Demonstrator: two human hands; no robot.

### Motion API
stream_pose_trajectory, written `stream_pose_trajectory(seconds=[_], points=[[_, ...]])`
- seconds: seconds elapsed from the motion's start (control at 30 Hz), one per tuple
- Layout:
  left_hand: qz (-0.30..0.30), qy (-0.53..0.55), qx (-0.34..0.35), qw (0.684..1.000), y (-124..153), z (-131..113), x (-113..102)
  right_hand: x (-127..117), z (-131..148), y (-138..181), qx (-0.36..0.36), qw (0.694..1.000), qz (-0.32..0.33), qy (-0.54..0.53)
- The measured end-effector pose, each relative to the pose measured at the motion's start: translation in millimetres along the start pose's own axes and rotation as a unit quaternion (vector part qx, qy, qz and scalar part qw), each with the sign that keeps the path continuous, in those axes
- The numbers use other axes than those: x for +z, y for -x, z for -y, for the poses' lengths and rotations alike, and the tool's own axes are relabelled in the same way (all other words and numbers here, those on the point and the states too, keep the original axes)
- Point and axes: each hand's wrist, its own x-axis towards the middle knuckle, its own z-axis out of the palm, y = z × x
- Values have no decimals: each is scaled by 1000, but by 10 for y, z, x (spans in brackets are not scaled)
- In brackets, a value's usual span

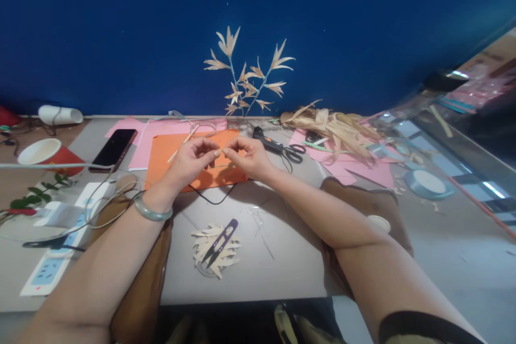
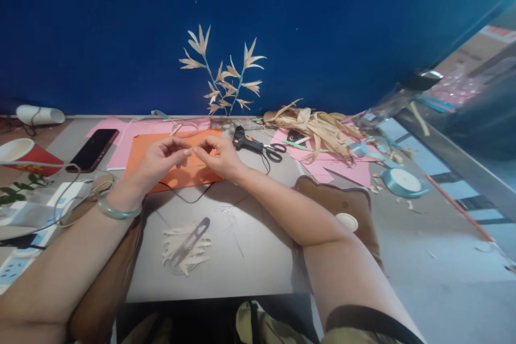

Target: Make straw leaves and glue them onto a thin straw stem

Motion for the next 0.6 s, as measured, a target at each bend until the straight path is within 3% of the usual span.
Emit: stream_pose_trajectory(seconds=[0.13, 0.23, 0.6], points=[[-74, -78, 95, 990, 4, 2, 10, 25, -27, 4, -6, 999, -38, 14], [-86, -135, 159, 974, 3, -1, 22, 35, -39, 6, -25, 998, -43, 22], [-65, -148, 156, 975, 12, 13, 49, 55, -58, 47, -80, 992, -34, 87]])
